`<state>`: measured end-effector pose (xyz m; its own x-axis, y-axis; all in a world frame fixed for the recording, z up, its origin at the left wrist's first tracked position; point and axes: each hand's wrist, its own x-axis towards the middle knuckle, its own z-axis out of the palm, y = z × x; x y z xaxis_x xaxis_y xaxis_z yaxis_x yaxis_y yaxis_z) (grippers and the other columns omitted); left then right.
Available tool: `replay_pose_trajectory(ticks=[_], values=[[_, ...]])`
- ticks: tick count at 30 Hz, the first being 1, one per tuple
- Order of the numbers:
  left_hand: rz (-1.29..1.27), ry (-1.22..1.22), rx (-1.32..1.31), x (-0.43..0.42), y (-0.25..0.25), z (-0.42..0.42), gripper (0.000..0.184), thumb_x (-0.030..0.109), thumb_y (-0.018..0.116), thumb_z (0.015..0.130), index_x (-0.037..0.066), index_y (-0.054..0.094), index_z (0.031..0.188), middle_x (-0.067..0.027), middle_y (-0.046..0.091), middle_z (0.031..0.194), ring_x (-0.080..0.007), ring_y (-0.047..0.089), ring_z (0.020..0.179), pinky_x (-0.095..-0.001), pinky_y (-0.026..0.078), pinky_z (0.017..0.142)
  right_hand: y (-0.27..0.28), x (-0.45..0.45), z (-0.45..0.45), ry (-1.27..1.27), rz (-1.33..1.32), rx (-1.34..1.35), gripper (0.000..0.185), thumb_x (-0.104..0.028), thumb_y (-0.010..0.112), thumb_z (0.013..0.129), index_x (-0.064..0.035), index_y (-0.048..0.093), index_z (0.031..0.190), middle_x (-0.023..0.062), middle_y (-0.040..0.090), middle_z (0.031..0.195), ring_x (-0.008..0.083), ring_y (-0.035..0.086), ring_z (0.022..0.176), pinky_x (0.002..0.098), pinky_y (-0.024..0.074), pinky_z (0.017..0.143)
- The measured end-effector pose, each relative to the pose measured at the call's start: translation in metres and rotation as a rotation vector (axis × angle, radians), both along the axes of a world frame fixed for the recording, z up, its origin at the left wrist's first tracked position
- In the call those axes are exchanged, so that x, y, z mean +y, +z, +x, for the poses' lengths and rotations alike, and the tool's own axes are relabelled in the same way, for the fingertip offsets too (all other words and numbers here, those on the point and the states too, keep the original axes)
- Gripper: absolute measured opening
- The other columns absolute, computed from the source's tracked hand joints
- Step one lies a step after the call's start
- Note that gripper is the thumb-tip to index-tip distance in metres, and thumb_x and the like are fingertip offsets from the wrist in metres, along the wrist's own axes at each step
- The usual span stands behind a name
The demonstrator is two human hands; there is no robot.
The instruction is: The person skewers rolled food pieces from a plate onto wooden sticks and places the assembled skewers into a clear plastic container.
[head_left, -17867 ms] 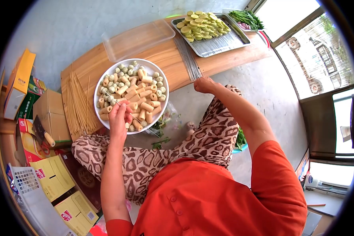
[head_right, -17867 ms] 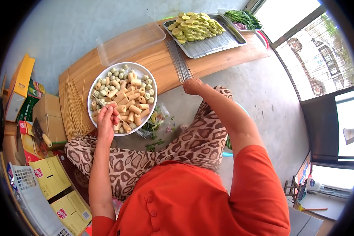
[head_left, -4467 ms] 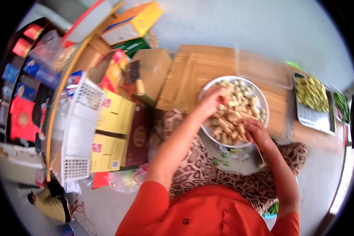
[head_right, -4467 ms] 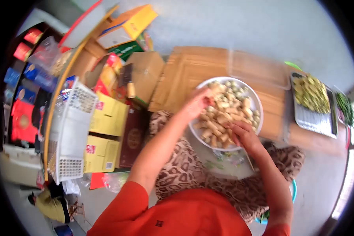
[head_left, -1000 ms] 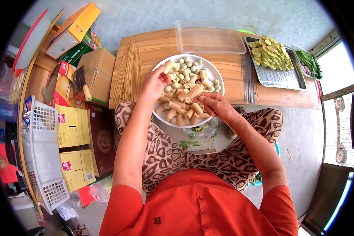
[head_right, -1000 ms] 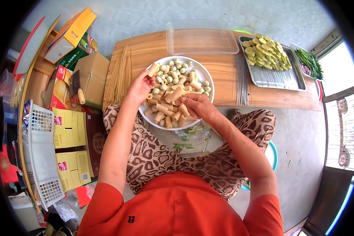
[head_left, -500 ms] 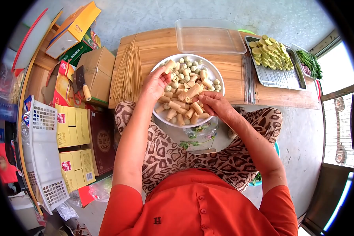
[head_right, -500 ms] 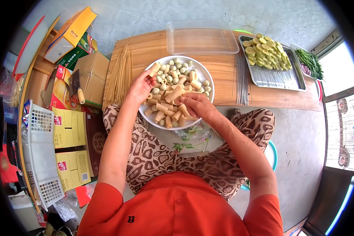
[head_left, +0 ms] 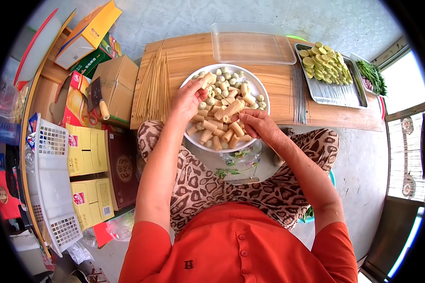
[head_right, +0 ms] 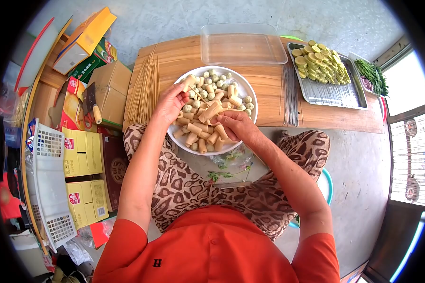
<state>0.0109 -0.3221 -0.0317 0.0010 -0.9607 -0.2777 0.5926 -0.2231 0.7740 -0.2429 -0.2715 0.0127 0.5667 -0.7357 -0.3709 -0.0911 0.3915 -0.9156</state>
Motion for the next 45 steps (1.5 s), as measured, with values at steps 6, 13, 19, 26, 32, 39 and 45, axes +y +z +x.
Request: replay_pose_trajectory(ticks=[6,13,19,26,32,39,45], values=[[0.0,-0.042,0.018,0.001,-0.001,-0.002,0.02,0.013,0.066,0.085,0.005,0.061,0.103,-0.0034,0.063,0.082,-0.0119,0.058,0.071,-0.0248,0.052,0.066,-0.001,0.0,0.003,-0.015,0.005,-0.01,0.028,-0.021,0.045,0.098,-0.0021,0.065,0.102,-0.0048,0.037,0.046,0.0042,0.03,0.039,0.02,0.0216,0.04],[0.01,-0.085,-0.006,0.003,0.002,-0.004,0.021,0.013,0.066,0.085,0.005,0.061,0.104,-0.0025,0.062,0.082,-0.012,0.058,0.072,-0.0253,0.051,0.068,-0.004,-0.001,0.009,-0.039,0.015,-0.037,0.026,-0.021,0.046,0.097,-0.003,0.065,0.099,-0.0047,0.037,0.047,0.0047,0.03,0.04,0.0217,0.0221,0.04],[0.01,-0.174,-0.059,0.007,0.005,-0.01,0.022,0.016,0.066,0.085,0.006,0.061,0.104,-0.0025,0.064,0.087,-0.0125,0.06,0.074,-0.0255,0.05,0.068,0.002,0.0,0.015,-0.049,0.015,-0.039,0.027,-0.022,0.045,0.098,-0.0033,0.064,0.101,-0.0063,0.039,0.05,0.0038,0.031,0.043,0.0202,0.0233,0.042],[0.0,-0.367,-0.195,0.017,0.009,-0.026,0.027,0.026,0.065,0.087,0.007,0.061,0.106,0.0,0.063,0.092,-0.0105,0.059,0.08,-0.0247,0.048,0.071,-0.011,-0.008,0.02,-0.115,0.019,-0.06,0.027,-0.021,0.045,0.098,-0.0016,0.063,0.097,-0.0036,0.039,0.047,0.0052,0.032,0.04,0.0215,0.0248,0.04],[0.041,-0.294,-0.315,0.012,0.012,-0.022,0.028,0.029,0.066,0.086,0.008,0.063,0.104,0.0006,0.063,0.088,-0.0119,0.06,0.077,-0.0261,0.049,0.068,-0.009,-0.014,0.013,-0.173,0.01,-0.092,0.026,-0.021,0.045,0.098,-0.0017,0.064,0.097,-0.0036,0.04,0.048,0.005,0.034,0.041,0.021,0.026,0.041],[-0.346,-0.403,-1.559,0.031,-0.018,-0.034,0.032,0.024,0.076,0.072,0.005,0.063,0.093,-0.0095,0.064,0.085,-0.0197,0.061,0.08,-0.0335,0.049,0.072,-0.005,-0.016,0.001,-0.229,0.012,-0.112,0.027,-0.021,0.045,0.098,-0.0019,0.064,0.096,-0.0038,0.039,0.048,0.0044,0.033,0.042,0.0203,0.027,0.042],[-0.228,-0.224,-1.065,0.015,-0.019,-0.033,0.023,0.014,0.069,0.077,0.002,0.06,0.096,-0.0059,0.065,0.085,-0.016,0.061,0.074,-0.0276,0.048,0.064,-0.002,-0.014,-0.001,-0.199,-0.018,-0.068,0.027,-0.021,0.045,0.098,-0.0021,0.064,0.097,-0.0041,0.038,0.047,0.0045,0.031,0.041,0.0207,0.0257,0.041]])
